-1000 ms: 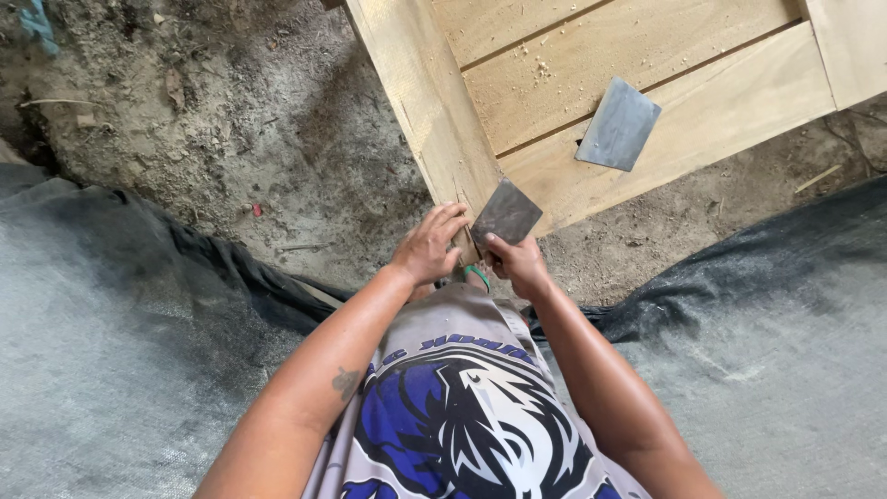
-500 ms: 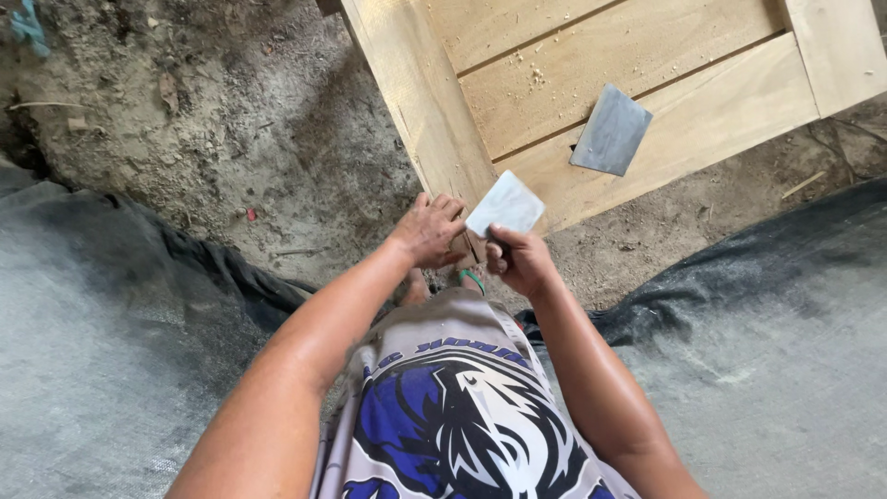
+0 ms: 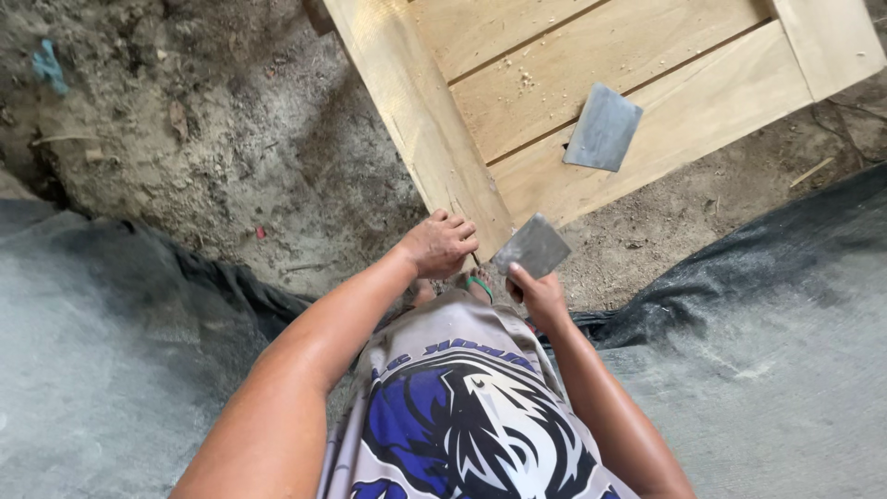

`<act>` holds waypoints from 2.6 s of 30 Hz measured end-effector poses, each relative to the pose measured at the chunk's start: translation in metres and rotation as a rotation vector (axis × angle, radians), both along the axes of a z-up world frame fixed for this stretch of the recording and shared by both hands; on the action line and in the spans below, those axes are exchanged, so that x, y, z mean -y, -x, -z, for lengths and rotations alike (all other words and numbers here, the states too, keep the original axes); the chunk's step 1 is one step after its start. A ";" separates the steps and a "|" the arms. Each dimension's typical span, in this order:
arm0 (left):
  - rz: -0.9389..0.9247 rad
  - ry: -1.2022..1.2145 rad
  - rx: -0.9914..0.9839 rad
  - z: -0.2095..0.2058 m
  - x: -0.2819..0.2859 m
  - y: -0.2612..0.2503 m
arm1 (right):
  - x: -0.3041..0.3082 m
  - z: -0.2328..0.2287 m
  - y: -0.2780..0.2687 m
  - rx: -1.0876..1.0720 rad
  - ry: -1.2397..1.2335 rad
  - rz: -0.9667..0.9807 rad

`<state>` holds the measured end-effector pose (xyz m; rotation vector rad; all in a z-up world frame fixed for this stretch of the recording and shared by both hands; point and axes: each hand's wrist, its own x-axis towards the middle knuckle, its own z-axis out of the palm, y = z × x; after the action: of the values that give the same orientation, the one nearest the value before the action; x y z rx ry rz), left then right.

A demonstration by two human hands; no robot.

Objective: The person uses a small metal scraper and various pieces of sandpaper to smooth the surface, grooves, and edges of a wooden door frame.

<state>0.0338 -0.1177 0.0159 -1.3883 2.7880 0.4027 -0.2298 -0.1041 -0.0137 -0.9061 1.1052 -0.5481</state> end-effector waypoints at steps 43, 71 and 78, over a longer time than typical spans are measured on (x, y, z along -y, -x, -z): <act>0.611 -0.162 -0.019 0.017 0.076 -0.030 | -0.148 -0.095 -0.127 -0.115 0.151 1.049; -0.319 -1.499 -0.621 0.040 0.031 -0.105 | -0.092 -0.055 -0.186 0.350 -0.342 0.974; -0.346 -1.306 -0.336 0.016 0.030 -0.072 | -0.079 -0.028 -0.187 0.275 -0.453 1.112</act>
<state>0.1059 -0.1481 0.0000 -1.3543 1.5708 2.0615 -0.0425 -0.0247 0.0143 0.2565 1.3432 -1.2117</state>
